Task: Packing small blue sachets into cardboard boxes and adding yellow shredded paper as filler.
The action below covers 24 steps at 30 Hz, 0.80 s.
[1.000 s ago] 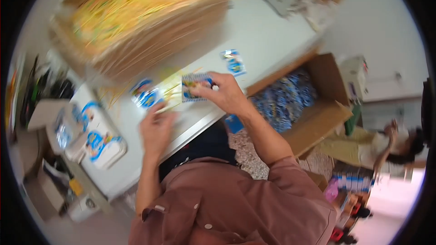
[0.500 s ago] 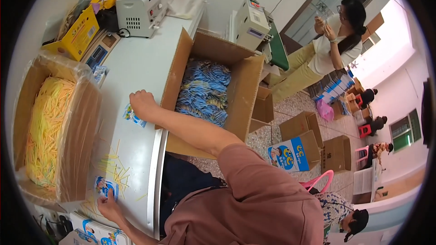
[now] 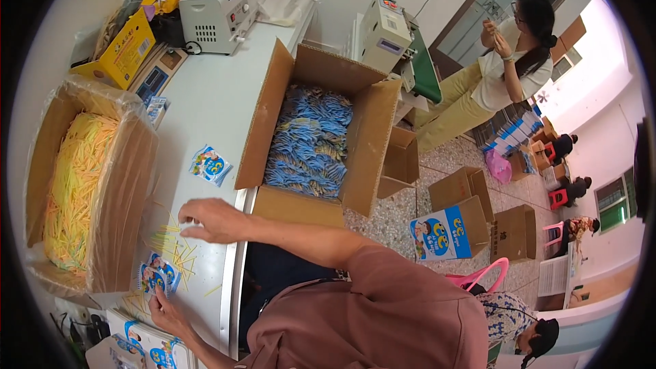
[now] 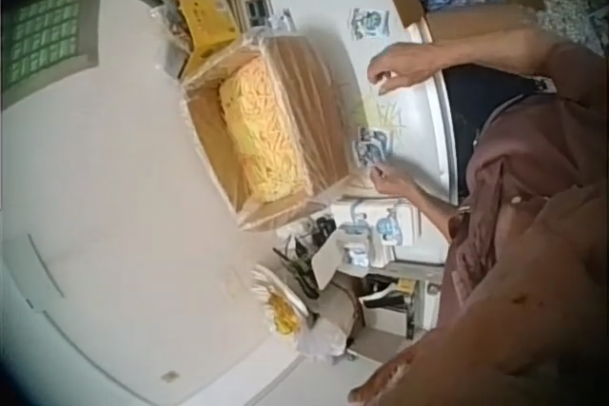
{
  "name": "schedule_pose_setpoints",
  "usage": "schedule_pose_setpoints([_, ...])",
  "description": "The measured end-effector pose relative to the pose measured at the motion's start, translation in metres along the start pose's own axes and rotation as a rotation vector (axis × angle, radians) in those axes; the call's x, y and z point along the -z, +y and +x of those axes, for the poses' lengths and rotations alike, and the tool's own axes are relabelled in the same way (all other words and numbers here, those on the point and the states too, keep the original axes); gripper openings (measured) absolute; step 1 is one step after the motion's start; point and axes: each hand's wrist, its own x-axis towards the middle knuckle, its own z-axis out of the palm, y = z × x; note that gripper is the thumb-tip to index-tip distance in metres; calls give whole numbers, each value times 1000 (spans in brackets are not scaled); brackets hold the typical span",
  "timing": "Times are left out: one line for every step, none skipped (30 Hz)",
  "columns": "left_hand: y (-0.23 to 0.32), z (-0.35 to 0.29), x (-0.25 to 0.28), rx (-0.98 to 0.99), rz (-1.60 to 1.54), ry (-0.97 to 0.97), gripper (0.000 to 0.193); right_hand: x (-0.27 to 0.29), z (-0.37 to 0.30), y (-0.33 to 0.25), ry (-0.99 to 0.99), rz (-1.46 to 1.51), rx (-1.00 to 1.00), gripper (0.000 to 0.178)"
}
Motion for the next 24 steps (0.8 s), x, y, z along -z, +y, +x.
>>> schedule_pose_setpoints([2,-1,5,-30,-66,-18,41,-9,-3,-4,-43,96,-15,32])
schedule_pose_setpoints([10,-4,8,-33,-65,-8,41,-21,-5,-2,-84,246,-66,41])
schedule_pose_setpoints([22,-9,12,-10,-197,-80,38,-34,-8,-3,-111,304,-72,45])
schedule_pose_setpoints([35,-14,16,10,-331,-152,36,-46,-12,-4,-136,360,-77,49])
schedule_pose_setpoints([49,-19,21,14,-343,-180,33,-56,-15,-9,-169,379,-44,53])
schedule_pose_setpoints([59,-25,23,10,-340,-170,33,-66,-17,-13,-223,430,-39,52])
schedule_pose_setpoints([68,-31,23,-22,-378,-180,30,-75,-18,-15,-275,481,-34,51])
schedule_pose_setpoints([71,-34,25,-53,-415,-190,28,-77,-20,-23,-287,552,-11,42])
schedule_pose_setpoints([64,-34,28,-68,-431,-261,26,-77,-21,-28,-288,555,-2,42])
schedule_pose_setpoints([63,-37,28,-74,-426,-255,26,-76,-23,-33,-329,553,-29,37])
schedule_pose_setpoints([65,-42,27,-50,-458,-263,24,-76,-25,-36,-369,551,-59,33])
schedule_pose_setpoints([66,-46,27,-26,-489,-271,22,-76,-28,-38,-366,554,-52,33])
schedule_pose_setpoints([66,-50,28,-15,-508,-285,21,-76,-32,-39,-317,549,-37,31])
schedule_pose_setpoints([68,-53,28,-23,-506,-283,21,-75,-35,-40,-269,542,-22,30])
schedule_pose_setpoints([70,-58,27,-2,-533,-291,21,-73,-39,-39,-265,543,-14,30])
schedule_pose_setpoints([72,-62,26,20,-561,-299,21,-70,-42,-39,-298,509,-40,29])
schedule_pose_setpoints([74,-65,25,12,-559,-298,21,-69,-45,-38,-329,475,-65,29])
schedule_pose_setpoints([75,-68,24,33,-579,-302,21,-70,-48,-36,-325,475,-58,29])
schedule_pose_setpoints([76,-71,23,53,-600,-305,21,-72,-52,-34,-272,493,-42,31])
schedule_pose_setpoints([77,-74,21,47,-599,-301,21,-73,-55,-33,-221,512,-25,33])
schedule_pose_setpoints([78,-77,20,58,-605,-296,22,-74,-58,-31,-221,513,-17,33])
schedule_pose_setpoints([79,-80,20,70,-612,-291,22,-75,-61,-29,-216,516,-8,33])
schedule_pose_setpoints([80,-82,19,64,-614,-285,22,-73,-62,-30,-214,517,1,32])
schedule_pose_setpoints([80,-85,19,58,-626,-287,21,-71,-63,-31,-215,515,9,32])
